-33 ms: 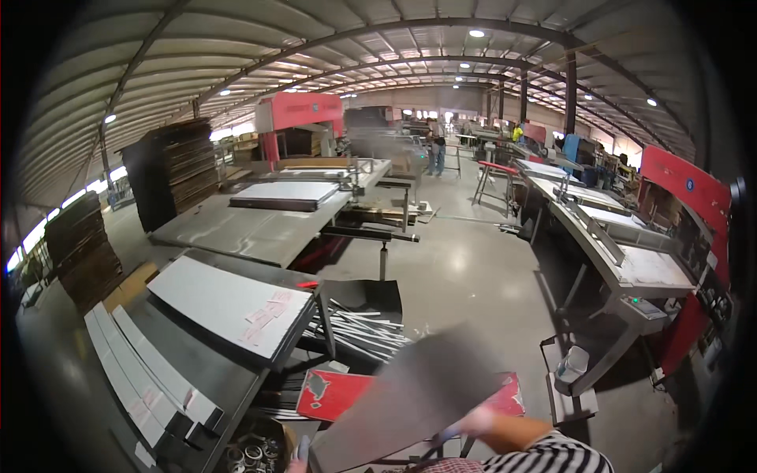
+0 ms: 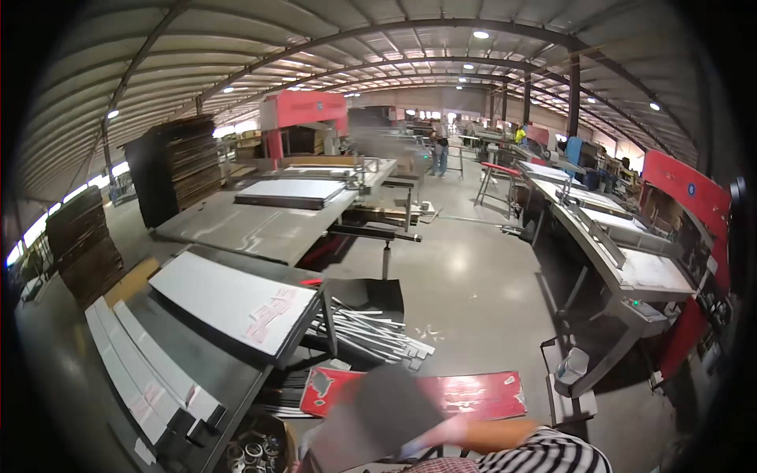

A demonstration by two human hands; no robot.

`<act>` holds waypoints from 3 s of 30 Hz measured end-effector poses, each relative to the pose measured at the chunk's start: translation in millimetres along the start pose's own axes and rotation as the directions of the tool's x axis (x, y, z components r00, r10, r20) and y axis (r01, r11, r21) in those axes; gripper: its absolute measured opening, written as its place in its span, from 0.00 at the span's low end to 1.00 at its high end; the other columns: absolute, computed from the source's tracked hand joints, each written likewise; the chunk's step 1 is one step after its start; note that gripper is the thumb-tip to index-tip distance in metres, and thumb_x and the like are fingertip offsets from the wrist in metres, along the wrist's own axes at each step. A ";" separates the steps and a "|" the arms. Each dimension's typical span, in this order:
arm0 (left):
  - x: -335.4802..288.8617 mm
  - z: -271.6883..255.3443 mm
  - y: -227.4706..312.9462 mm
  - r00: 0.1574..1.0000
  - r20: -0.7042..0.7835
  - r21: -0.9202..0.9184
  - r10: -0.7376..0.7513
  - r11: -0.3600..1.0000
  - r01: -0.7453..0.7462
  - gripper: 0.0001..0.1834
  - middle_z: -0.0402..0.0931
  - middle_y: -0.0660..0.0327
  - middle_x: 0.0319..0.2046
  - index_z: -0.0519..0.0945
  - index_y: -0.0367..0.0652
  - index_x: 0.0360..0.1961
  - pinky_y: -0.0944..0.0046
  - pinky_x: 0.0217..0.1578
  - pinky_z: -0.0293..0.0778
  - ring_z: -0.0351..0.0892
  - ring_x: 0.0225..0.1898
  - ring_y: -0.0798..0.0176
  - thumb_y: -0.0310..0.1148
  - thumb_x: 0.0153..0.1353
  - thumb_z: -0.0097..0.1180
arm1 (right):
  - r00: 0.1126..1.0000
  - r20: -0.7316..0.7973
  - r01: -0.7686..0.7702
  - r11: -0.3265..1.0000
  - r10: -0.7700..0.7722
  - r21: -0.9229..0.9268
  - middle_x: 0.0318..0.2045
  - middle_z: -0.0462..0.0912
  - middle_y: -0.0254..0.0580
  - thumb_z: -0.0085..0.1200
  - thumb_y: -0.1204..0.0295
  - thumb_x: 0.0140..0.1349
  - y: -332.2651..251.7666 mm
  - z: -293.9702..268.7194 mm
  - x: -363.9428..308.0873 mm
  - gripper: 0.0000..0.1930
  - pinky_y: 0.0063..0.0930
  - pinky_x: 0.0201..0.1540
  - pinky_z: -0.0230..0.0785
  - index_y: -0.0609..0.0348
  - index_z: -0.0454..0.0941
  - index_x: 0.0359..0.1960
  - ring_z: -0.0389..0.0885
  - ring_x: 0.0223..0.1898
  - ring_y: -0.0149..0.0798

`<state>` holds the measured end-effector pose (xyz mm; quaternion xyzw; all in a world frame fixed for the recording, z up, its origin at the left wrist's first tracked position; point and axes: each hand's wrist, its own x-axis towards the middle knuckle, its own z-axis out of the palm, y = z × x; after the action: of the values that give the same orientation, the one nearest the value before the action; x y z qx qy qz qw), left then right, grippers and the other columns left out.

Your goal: Applying adhesive tape to long white building panels and moving a stack of processed panels across a factory floor.

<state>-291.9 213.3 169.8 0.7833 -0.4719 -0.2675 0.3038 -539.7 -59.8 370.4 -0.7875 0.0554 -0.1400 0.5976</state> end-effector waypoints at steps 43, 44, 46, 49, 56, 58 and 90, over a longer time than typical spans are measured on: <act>175.3 -352.2 30.6 0.936 0.285 0.881 0.207 0.329 -0.340 0.54 0.71 0.57 0.62 0.64 0.67 0.70 0.38 0.69 0.53 0.68 0.66 0.54 0.43 0.36 0.75 | 0.785 0.255 -0.619 0.721 0.564 0.310 0.50 0.76 0.38 0.67 0.63 0.53 107.4 -49.1 42.9 0.29 0.28 0.55 0.65 0.61 0.73 0.55 0.73 0.52 0.37; 174.9 -375.6 17.2 0.943 0.242 0.919 0.229 0.257 -0.298 0.53 0.72 0.56 0.60 0.63 0.68 0.70 0.38 0.68 0.55 0.69 0.65 0.55 0.41 0.38 0.74 | 0.805 0.401 -0.549 0.804 0.436 0.228 0.60 0.70 0.43 0.69 0.61 0.52 92.8 -24.2 86.0 0.39 0.34 0.64 0.58 0.62 0.66 0.64 0.67 0.62 0.41; 158.9 -433.2 -19.7 0.984 0.067 0.963 0.168 0.248 -0.108 0.51 0.71 0.54 0.61 0.59 0.66 0.72 0.39 0.69 0.52 0.66 0.66 0.52 0.34 0.45 0.67 | 0.755 0.590 -0.447 0.882 0.285 0.146 0.70 0.64 0.48 0.72 0.60 0.51 79.4 27.1 166.0 0.49 0.39 0.72 0.52 0.62 0.58 0.72 0.62 0.71 0.46; 104.9 -510.2 -91.4 0.905 -0.393 0.879 0.161 0.356 0.318 0.47 0.66 0.52 0.65 0.58 0.63 0.73 0.37 0.69 0.52 0.62 0.69 0.49 0.30 0.50 0.61 | 0.799 0.590 -0.308 0.923 0.120 0.231 0.70 0.63 0.48 0.73 0.63 0.50 48.4 116.5 290.7 0.52 0.37 0.73 0.51 0.66 0.54 0.73 0.61 0.71 0.40; 44.7 -535.9 -229.6 0.628 -0.740 0.480 0.240 0.843 0.243 0.34 0.60 0.45 0.68 0.63 0.50 0.70 0.46 0.71 0.52 0.57 0.70 0.39 0.44 0.64 0.56 | 0.815 0.554 -0.267 0.958 0.170 0.100 0.59 0.76 0.57 0.63 0.51 0.61 88.1 342.4 497.2 0.43 0.33 0.62 0.67 0.69 0.61 0.69 0.76 0.60 0.43; 24.8 -497.8 -298.9 0.810 -0.586 0.595 -0.034 0.660 0.458 0.36 0.60 0.48 0.70 0.63 0.53 0.72 0.43 0.70 0.52 0.56 0.71 0.42 0.54 0.65 0.52 | 0.797 0.539 -0.126 0.948 0.272 -0.292 0.53 0.80 0.61 0.56 0.44 0.64 84.6 398.6 506.4 0.40 0.37 0.60 0.69 0.66 0.67 0.66 0.80 0.55 0.52; 375.3 -121.4 -34.9 0.870 0.328 0.239 -0.367 0.924 0.299 0.29 0.78 0.39 0.51 0.73 0.34 0.58 0.49 0.54 0.73 0.79 0.53 0.39 0.49 0.66 0.53 | 0.959 0.011 -0.204 0.712 0.285 -0.672 0.39 0.83 0.57 0.58 0.58 0.62 312.0 -137.4 304.0 0.22 0.52 0.46 0.72 0.60 0.75 0.52 0.79 0.41 0.61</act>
<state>-31.6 -85.0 176.4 0.8133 -0.3998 -0.4137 0.0874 -263.9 -351.7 152.6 -0.9404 0.1711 0.0142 0.2934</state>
